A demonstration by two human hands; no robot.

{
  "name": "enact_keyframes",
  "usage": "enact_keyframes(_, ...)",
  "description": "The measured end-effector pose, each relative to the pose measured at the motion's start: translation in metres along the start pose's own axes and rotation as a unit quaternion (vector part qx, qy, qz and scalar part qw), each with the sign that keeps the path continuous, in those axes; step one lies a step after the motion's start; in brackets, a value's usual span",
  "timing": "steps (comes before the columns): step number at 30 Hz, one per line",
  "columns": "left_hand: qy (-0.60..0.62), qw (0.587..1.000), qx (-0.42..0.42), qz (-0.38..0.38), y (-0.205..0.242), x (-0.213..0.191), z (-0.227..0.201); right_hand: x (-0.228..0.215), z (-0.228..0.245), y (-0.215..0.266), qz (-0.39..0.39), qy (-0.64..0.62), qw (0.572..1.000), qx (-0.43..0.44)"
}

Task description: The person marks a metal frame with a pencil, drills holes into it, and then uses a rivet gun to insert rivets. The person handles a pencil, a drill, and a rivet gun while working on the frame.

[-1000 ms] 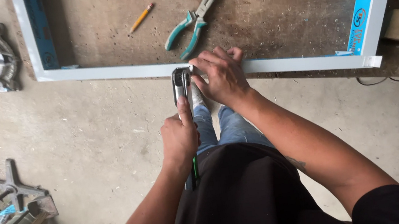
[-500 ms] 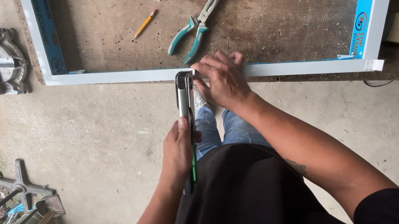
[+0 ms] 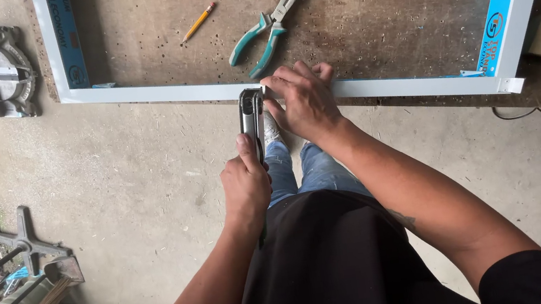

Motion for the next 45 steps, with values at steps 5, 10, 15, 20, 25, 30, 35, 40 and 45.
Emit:
enact_keyframes(5, 0.014, 1.0, -0.004, -0.019, 0.002, 0.001, 0.001, 0.002, -0.003, 0.0, -0.001, -0.003, 1.0, 0.002)
enact_keyframes(10, 0.087, 0.996, -0.009, -0.015, 0.009, -0.005, -0.004, -0.001, -0.002, -0.001, -0.017, 0.006, 1.0, 0.002)
enact_keyframes(15, 0.208, 0.977, 0.013, 0.048, 0.009, -0.043, 0.021, 0.004, -0.003, -0.004, -0.039, 0.022, 0.999, -0.014)
enact_keyframes(20, 0.39, 0.916, 0.062, 0.065, 0.024, -0.094, 0.095, -0.007, 0.006, -0.001, -0.035, 0.036, 0.999, -0.011)
enact_keyframes(25, 0.44, 0.895, -0.068, -0.035, 0.018, -0.145, 0.195, -0.011, 0.013, -0.004, 0.01, 0.039, 0.999, -0.028)
enact_keyframes(30, 0.211, 0.952, -0.168, -0.148, -0.026, -0.214, 0.29, -0.01, -0.01, 0.0, 0.106, -0.012, 0.994, -0.011)
enact_keyframes(35, -0.183, 0.917, -0.351, -0.039, -0.059, -0.271, 0.338, -0.035, -0.037, -0.024, 0.063, -0.011, 0.998, 0.002)
enact_keyframes(40, -0.174, 0.946, -0.27, 0.04, -0.147, -0.265, 0.385, -0.073, -0.124, -0.072, -0.032, 0.104, 0.98, 0.168)
enact_keyframes(45, 0.294, 0.942, -0.075, 0.142, -0.193, -0.27, 0.332, -0.042, -0.218, -0.079, 0.058, 0.192, 0.945, 0.256)
Point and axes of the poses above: each hand's wrist, its own y-axis away from the middle knuckle, its own x-axis out of the palm, z = x × y, the point moved 7 cm from there along -y, towards the middle knuckle, and after that the axes turned 1 degree about z, right-handed, at the moved point
